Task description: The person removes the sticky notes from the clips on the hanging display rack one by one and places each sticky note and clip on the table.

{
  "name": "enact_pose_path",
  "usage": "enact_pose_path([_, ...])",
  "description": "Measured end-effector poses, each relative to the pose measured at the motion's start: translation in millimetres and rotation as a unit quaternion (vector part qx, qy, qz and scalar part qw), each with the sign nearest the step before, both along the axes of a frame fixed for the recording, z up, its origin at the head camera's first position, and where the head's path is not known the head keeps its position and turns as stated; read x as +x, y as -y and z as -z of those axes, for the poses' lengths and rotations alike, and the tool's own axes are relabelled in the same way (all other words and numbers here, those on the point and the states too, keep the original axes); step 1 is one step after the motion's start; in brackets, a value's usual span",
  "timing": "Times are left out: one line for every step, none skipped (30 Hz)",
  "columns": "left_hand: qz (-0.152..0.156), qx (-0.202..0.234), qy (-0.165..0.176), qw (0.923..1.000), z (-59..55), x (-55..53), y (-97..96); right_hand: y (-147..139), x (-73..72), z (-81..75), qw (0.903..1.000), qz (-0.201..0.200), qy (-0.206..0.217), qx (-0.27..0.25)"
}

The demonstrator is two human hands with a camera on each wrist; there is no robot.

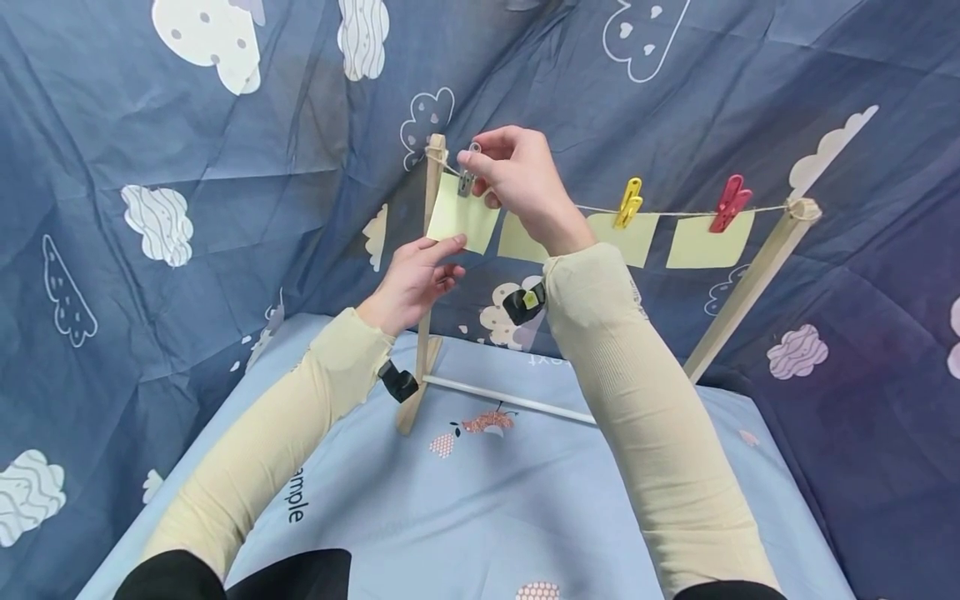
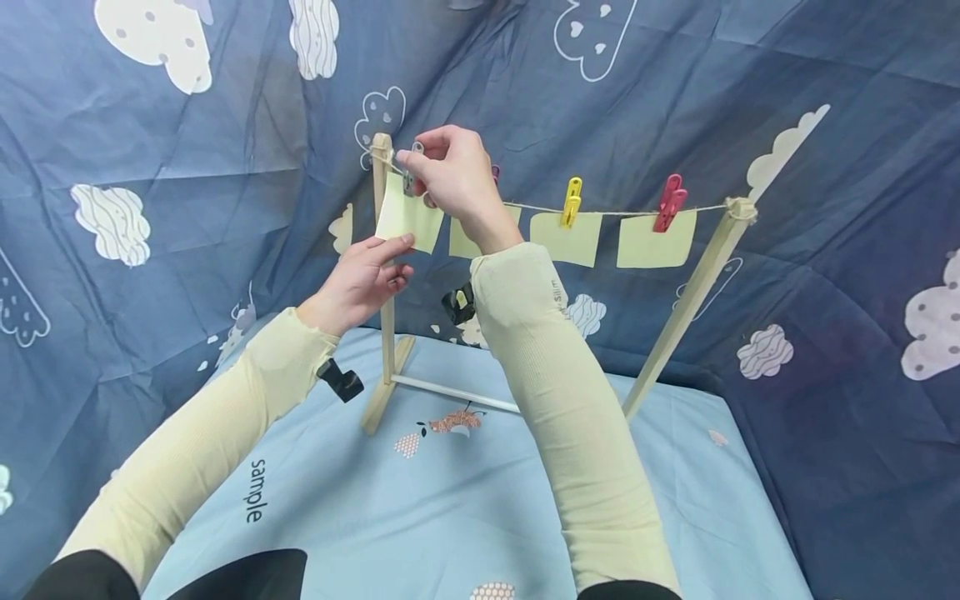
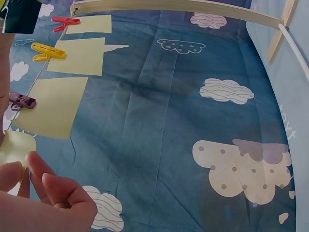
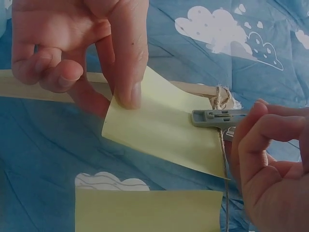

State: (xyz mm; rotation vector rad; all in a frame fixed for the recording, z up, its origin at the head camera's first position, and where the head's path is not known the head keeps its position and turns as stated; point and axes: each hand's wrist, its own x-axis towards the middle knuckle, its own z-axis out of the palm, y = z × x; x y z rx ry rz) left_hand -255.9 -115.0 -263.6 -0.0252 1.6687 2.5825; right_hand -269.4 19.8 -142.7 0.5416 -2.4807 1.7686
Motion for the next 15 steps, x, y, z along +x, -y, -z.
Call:
enact_pose_path([0.001,0.001,0.0,1.0,0.2,0.0,0.1,0.1,0.0,0.2,1.0,0.001,-0.003,0.003])
enact_pose_path([0.001,0.0,0.001,1.0,0.4,0.0,0.3,0.2,-0.1,0.3,1.0,0.002,-0.006,0.007])
enact_pose_path([0.001,0.0,0.001,1.0,0.4,0.0,0.4,0.4,-0.2,0.4,0.9999,0.004,-0.008,0.01])
enact_pose_path([0.002,-0.001,0.001,1.0,0.5,0.0,0.6,0.6,-0.4,0.5,0.9999,0.004,-0.01,0.012])
enact_pose_path([0.002,0.0,0.001,1.0,0.6,-0.1,0.6,0.9,-0.6,0.5,0.9998,0.006,-0.012,0.015])
enact_pose_path([0.001,0.002,0.001,1.0,0.7,-0.2,0.9,1.2,-0.7,0.5,0.9997,0.007,-0.014,0.018])
enact_pose_path([0.0,0.003,0.001,1.0,0.7,-0.3,1.0,1.4,-0.8,0.5,0.9996,0.009,-0.016,0.023])
enact_pose_path([-0.001,0.003,0.0,1.0,0.4,-0.1,1.2,1.8,-0.9,0.5,0.9994,0.011,-0.017,0.027])
enact_pose_path([-0.002,0.004,-0.001,1.0,0.3,0.1,1.3,2.1,-1.0,0.4,0.9993,0.013,-0.018,0.03])
enact_pose_path([-0.002,0.005,-0.001,1.0,0.2,0.1,1.4,2.5,-1.1,0.4,0.9991,0.015,-0.019,0.034])
enact_pose_path([-0.002,0.006,-0.002,1.0,0.1,0.1,1.6,2.8,-1.1,0.5,0.9989,0.017,-0.021,0.038])
enact_pose_path([-0.002,0.006,-0.002,1.0,0.0,0.3,1.7,3.0,-1.1,0.5,0.9987,0.019,-0.023,0.041])
enact_pose_path([-0.002,0.006,-0.003,1.0,0.0,0.3,1.8,3.3,-1.1,0.5,0.9986,0.021,-0.025,0.043])
enact_pose_path([-0.002,0.005,-0.003,1.0,-0.1,0.3,1.9,3.4,-1.2,0.5,0.9984,0.022,-0.027,0.045])
enact_pose_path([-0.002,0.005,-0.003,1.0,-0.2,0.2,2.0,3.5,-1.1,0.5,0.9982,0.023,-0.029,0.047])
